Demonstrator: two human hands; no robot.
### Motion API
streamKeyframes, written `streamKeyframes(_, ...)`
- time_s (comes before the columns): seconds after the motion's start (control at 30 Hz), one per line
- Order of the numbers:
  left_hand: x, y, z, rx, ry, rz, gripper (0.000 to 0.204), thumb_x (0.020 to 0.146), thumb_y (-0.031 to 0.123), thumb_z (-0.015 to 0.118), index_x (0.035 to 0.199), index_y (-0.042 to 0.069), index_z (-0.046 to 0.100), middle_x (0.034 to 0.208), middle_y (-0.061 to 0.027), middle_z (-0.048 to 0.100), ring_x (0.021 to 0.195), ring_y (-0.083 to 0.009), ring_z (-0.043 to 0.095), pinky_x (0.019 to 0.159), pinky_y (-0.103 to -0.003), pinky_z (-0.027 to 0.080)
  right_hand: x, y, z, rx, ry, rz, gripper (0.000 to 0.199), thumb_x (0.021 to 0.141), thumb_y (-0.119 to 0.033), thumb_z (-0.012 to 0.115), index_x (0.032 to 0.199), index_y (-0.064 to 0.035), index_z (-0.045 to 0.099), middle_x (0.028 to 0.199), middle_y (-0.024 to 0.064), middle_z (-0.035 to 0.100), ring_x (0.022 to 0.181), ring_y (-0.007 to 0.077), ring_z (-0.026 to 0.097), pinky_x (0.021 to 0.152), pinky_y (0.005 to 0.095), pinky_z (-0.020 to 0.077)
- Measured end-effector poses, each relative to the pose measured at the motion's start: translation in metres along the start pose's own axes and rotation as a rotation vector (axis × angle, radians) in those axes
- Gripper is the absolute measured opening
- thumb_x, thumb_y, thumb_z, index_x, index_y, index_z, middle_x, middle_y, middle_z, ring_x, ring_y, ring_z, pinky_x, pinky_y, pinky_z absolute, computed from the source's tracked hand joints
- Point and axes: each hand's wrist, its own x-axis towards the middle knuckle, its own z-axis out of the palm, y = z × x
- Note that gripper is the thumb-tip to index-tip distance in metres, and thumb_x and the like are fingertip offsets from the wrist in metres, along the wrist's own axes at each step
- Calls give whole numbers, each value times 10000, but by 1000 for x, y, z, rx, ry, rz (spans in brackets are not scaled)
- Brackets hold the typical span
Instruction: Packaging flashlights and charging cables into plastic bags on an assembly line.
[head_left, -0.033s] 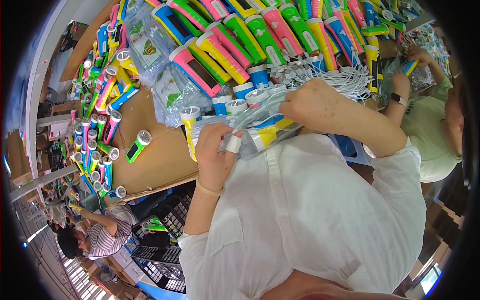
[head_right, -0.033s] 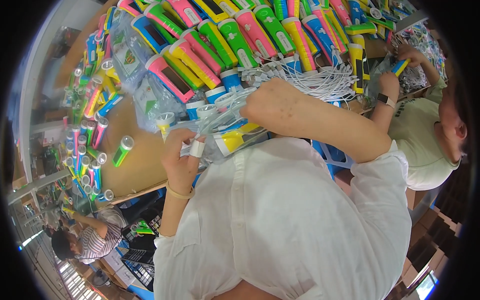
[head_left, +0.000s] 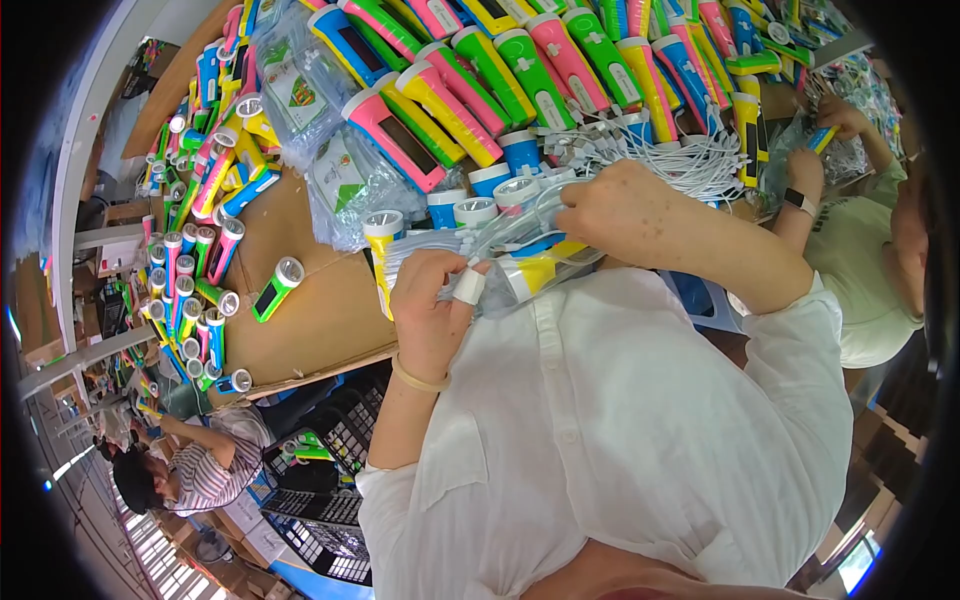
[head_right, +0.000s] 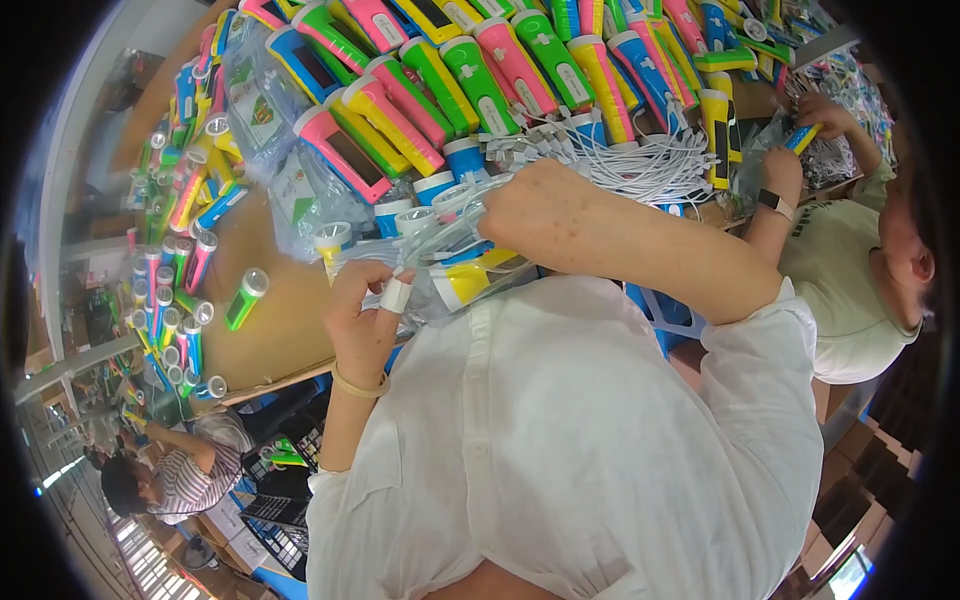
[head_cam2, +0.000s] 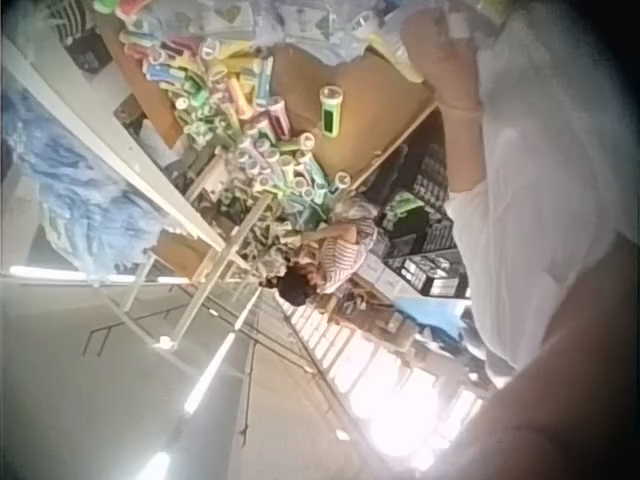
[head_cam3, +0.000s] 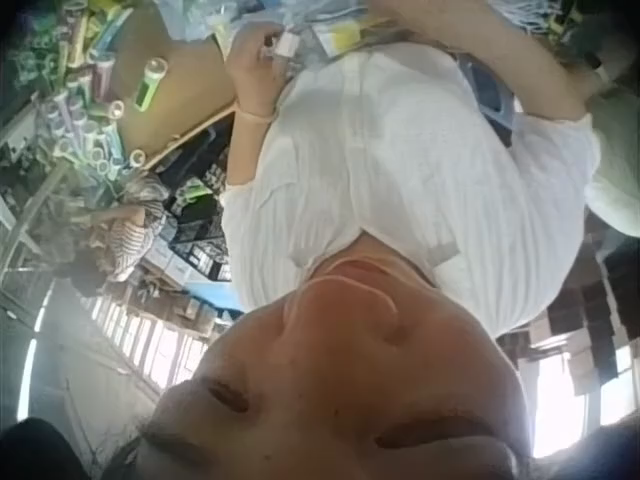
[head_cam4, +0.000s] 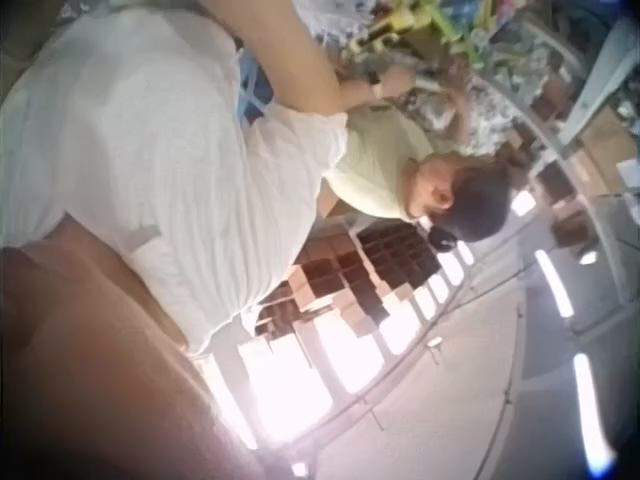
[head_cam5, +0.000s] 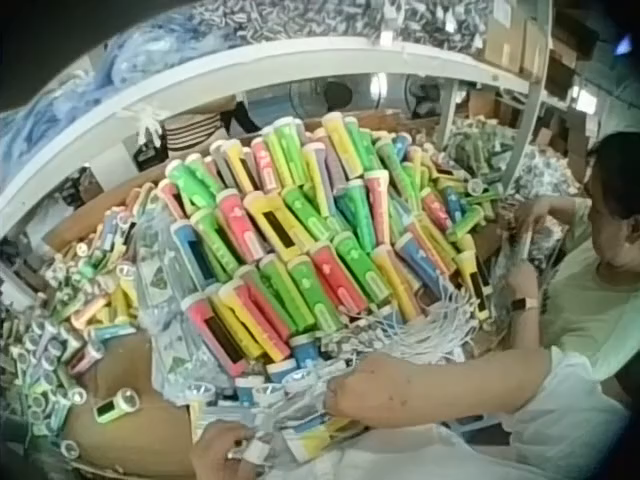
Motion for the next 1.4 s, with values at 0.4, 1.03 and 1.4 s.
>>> streamKeyframes(0.4, 3, 28, 1, -103, 16, 12, 203, 805, -70, 697, 983, 27, 686, 943, -124, 708, 837, -294, 689, 743, -350, 555, 32, -12, 2, 1003, -40, -38, 258, 915, -190, 704, 1094, -47, 585, 742, 78, 607, 689, 253, 623, 636, 404, 485)
streamKeyframes(1.03, 13, -1, -23, -132, -60, -81, 184, 837, 69, 764, 984, -11, 689, 997, -123, 672, 883, -228, 620, 763, -340, 515, -27, 35, 45, 254, 561, -96, 176, 809, -90, 762, 949, -72, 656, 876, 67, 634, 784, 280, 636, 641, 381, 506)
streamKeyframes(1.4, 35, 23, 7, -211, -462, -284, 233, 863, 86, 748, 1078, 9, 701, 918, -91, 667, 842, -171, 627, 710, -299, 483, -14, 19, 64, 166, 818, -218, 229, 781, -109, 777, 956, -72, 635, 863, 55, 662, 709, 245, 646, 569, 338, 516)
